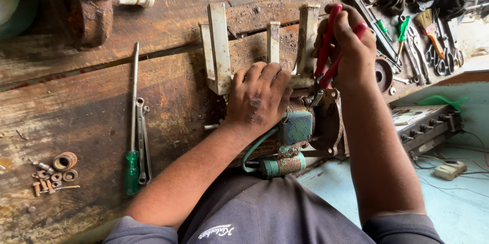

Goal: The person works on an electric motor mounted on a wooden workbench, using a spanner to loosen fasteners on the motor housing, tapping components with a hammer to free them, and using pliers to grip and pull parts. They reposition the motor and handle small hardware pieces from the bench during the work.

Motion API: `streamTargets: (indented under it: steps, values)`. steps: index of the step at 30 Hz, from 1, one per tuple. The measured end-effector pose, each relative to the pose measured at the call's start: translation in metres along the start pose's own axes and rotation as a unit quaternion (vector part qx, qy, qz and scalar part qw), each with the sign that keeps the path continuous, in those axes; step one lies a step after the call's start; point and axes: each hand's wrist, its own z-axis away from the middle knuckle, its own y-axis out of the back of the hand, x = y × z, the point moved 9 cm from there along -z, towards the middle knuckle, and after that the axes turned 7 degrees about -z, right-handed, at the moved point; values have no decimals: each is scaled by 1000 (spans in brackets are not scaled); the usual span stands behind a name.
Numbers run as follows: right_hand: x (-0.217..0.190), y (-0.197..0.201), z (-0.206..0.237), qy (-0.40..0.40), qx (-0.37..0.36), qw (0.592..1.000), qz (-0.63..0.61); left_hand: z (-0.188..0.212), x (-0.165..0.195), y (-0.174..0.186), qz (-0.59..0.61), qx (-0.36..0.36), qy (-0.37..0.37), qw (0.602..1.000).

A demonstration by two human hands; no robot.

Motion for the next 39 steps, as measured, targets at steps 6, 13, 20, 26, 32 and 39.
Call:
streamTargets:
  steps: [6, 13, 20, 26, 32, 39]
  values:
    - [-1, -8, 3, 14, -56, 996, -66, 4, -1, -6, 6, 1, 1, 1000]
    - [-11, -8, 18, 54, -91, 992, -72, 5, -3, -11, -3, 3, 6, 1000]
    - [-30, -8, 55, 162, -117, 974, -107, 6, -5, -15, -28, 4, 8, 1000]
    - [-27, 6, 112, 266, -80, 951, -136, 5, -5, -11, -59, 2, -4, 998]
    - [4, 33, 159, 342, 45, 917, -201, 6, -2, -8, -65, -27, 1, 998]
    - [-28, 4, 161, 363, -55, 928, -60, -1, 1, -1, -56, -12, -7, 998]
